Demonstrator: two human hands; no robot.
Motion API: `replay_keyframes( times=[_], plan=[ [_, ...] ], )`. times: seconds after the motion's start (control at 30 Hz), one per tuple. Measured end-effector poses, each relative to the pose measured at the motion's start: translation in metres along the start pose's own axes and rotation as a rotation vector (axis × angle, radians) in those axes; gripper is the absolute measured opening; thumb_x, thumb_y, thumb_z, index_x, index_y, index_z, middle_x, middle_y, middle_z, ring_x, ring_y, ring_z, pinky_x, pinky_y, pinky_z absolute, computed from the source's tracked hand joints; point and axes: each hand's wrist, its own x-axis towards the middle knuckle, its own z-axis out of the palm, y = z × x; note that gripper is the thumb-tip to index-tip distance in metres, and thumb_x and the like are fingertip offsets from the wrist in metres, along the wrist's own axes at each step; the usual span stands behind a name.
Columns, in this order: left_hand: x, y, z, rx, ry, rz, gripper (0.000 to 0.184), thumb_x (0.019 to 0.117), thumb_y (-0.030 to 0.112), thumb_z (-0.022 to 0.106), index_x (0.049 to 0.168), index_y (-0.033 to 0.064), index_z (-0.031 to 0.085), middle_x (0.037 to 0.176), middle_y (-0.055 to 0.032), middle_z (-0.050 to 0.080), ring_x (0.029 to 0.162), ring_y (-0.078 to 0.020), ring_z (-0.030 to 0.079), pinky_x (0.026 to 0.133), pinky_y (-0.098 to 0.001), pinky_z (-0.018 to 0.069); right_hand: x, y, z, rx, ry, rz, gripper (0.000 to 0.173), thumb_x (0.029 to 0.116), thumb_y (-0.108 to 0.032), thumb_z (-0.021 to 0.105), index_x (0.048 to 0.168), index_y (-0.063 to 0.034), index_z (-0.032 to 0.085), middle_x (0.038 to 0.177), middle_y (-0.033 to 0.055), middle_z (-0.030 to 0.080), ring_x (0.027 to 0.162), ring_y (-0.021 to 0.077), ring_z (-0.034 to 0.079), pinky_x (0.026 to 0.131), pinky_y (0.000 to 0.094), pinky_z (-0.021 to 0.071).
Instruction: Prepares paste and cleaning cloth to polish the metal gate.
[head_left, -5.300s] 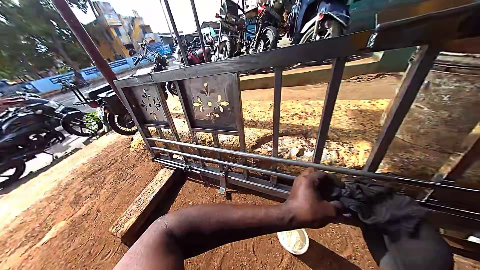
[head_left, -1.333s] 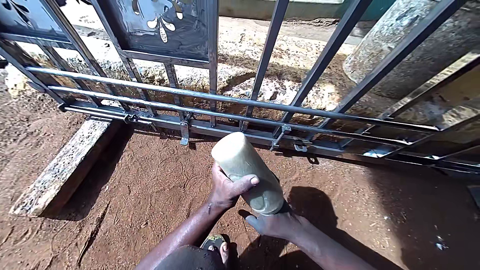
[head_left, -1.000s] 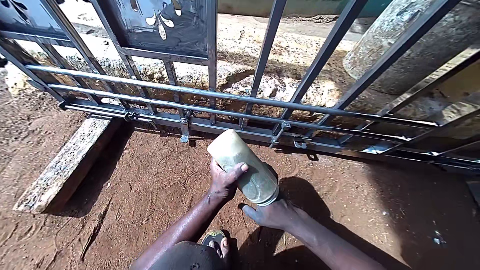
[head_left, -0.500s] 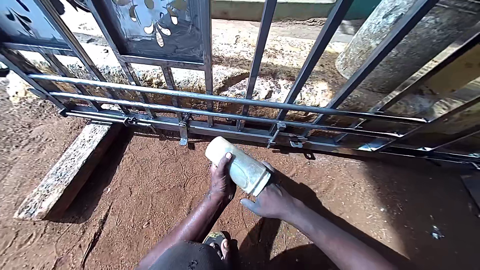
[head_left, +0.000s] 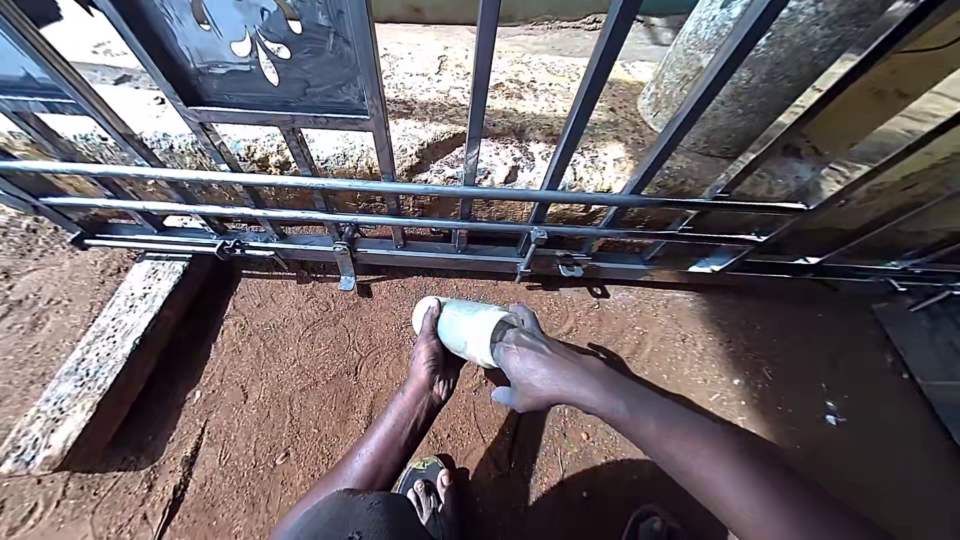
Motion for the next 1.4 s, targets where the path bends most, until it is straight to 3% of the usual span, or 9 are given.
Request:
replay_keyframes(
  times=[0.17, 0.4, 0.6, 0.73, 0.93, 1.07, 1.2, 1.33, 1.4],
  plan=[
    [0.008, -0.009, -0.009, -0.016, -0.043, -0.087, 0.062, 0.1045, 0.061, 0.037, 0.134, 0.0087, 0.055, 0.119, -0.02, 0.067, 0.106, -0.0334, 0.067, 0.089, -0.0527, 0.0565, -0.004, 0.006, -0.008, 0.128, 0.148, -0.071, 0.04, 0.0924, -0.034, 0.068, 0.122, -0.0068, 0.071, 0.117, 0.013, 0.07, 0.121, 0.0298, 0.06, 0.119, 0.063, 0.0172],
    [0.019, -0.019, -0.016, -0.076, -0.028, -0.194, 0.065, 0.1037, 0.063, 0.033, 0.133, 0.0102, 0.055, 0.114, -0.0202, 0.068, 0.098, -0.032, 0.069, 0.078, -0.0468, 0.0591, 0.01, 0.028, 0.015, 0.232, 0.894, -0.268, 0.016, 0.0841, -0.017, 0.064, 0.08, -0.0111, 0.079, 0.075, 0.0007, 0.074, 0.074, 0.0126, 0.071, 0.087, 0.0419, 0.0542],
    [0.029, -0.025, -0.022, -0.093, -0.035, -0.251, 0.066, 0.1032, 0.064, 0.034, 0.133, 0.0092, 0.055, 0.115, -0.0223, 0.067, 0.097, -0.0339, 0.07, 0.075, -0.0467, 0.0599, 0.027, 0.035, 0.019, 0.448, 1.009, -0.167, 0.006, 0.074, -0.012, 0.075, 0.078, -0.0114, 0.07, 0.076, -0.0013, 0.071, 0.071, 0.0086, 0.068, 0.065, 0.0315, 0.0573],
    [0.04, -0.029, -0.039, -0.02, -0.067, -0.226, 0.069, 0.1054, 0.063, 0.027, 0.142, 0.0087, 0.048, 0.124, -0.0234, 0.064, 0.108, -0.0359, 0.066, 0.086, -0.0513, 0.0577, 0.022, 0.031, 0.007, 0.642, 0.935, -0.105, 0.036, 0.0744, -0.007, 0.071, 0.11, -0.0111, 0.068, 0.08, -0.0017, 0.068, 0.067, 0.0076, 0.064, 0.061, 0.0286, 0.0553],
    [0.035, -0.023, -0.049, 0.127, -0.017, -0.194, 0.071, 0.1062, 0.063, 0.018, 0.144, 0.0089, 0.045, 0.124, -0.0205, 0.065, 0.105, -0.0314, 0.068, 0.083, -0.0445, 0.0594, 0.023, 0.026, 0.005, 0.619, 1.012, -0.212, 0.014, 0.0741, -0.01, 0.07, 0.087, -0.0127, 0.074, 0.082, -0.0049, 0.069, 0.073, 0.0015, 0.065, 0.065, 0.0212, 0.0562],
    [0.022, -0.013, -0.057, 0.35, 0.21, -0.227, 0.073, 0.1073, 0.061, 0.024, 0.137, 0.0003, 0.051, 0.102, -0.0226, 0.07, 0.073, -0.0273, 0.071, 0.061, -0.0372, 0.0592, 0.023, 0.023, 0.001, 0.619, 1.095, -0.261, 0.013, 0.0757, -0.007, 0.069, 0.087, -0.0103, 0.074, 0.085, -0.0035, 0.069, 0.072, 0.0014, 0.064, 0.062, 0.0187, 0.0562],
    [0.01, -0.007, -0.07, 0.629, 0.348, 0.158, 0.044, 0.1118, 0.042, 0.038, 0.12, 0.0004, 0.048, 0.069, -0.0087, 0.055, 0.049, -0.0158, 0.052, 0.047, -0.0312, 0.0465, 0.031, 0.019, 0.004, 0.591, 1.121, -0.305, 0.012, 0.0748, -0.008, 0.07, 0.085, -0.0121, 0.075, 0.082, -0.0052, 0.067, 0.071, 0.0006, 0.063, 0.061, 0.0184, 0.0549],
    [-0.007, 0.003, -0.07, 0.695, 0.179, 0.751, 0.035, 0.1055, 0.025, 0.045, 0.126, -0.0022, 0.052, 0.101, -0.0036, 0.06, 0.084, -0.0046, 0.059, 0.074, -0.0218, 0.0497, 0.032, 0.013, 0.002, 0.628, 1.129, -0.338, 0.013, 0.0742, -0.006, 0.07, 0.086, -0.0107, 0.075, 0.085, -0.0038, 0.068, 0.073, 0.0012, 0.064, 0.063, 0.0187, 0.0562],
    [-0.008, 0.013, -0.077, 0.893, 0.041, 0.888, 0.055, 0.0919, 0.037, 0.063, 0.132, 0.0, 0.058, 0.12, -0.0088, 0.063, 0.107, -0.014, 0.061, 0.09, -0.0347, 0.0513, 0.034, 0.009, 0.002, 0.648, 1.122, -0.369, 0.013, 0.0746, -0.006, 0.07, 0.085, -0.011, 0.075, 0.084, -0.0042, 0.068, 0.072, 0.0011, 0.064, 0.063, 0.0188, 0.0565]
  ],
)
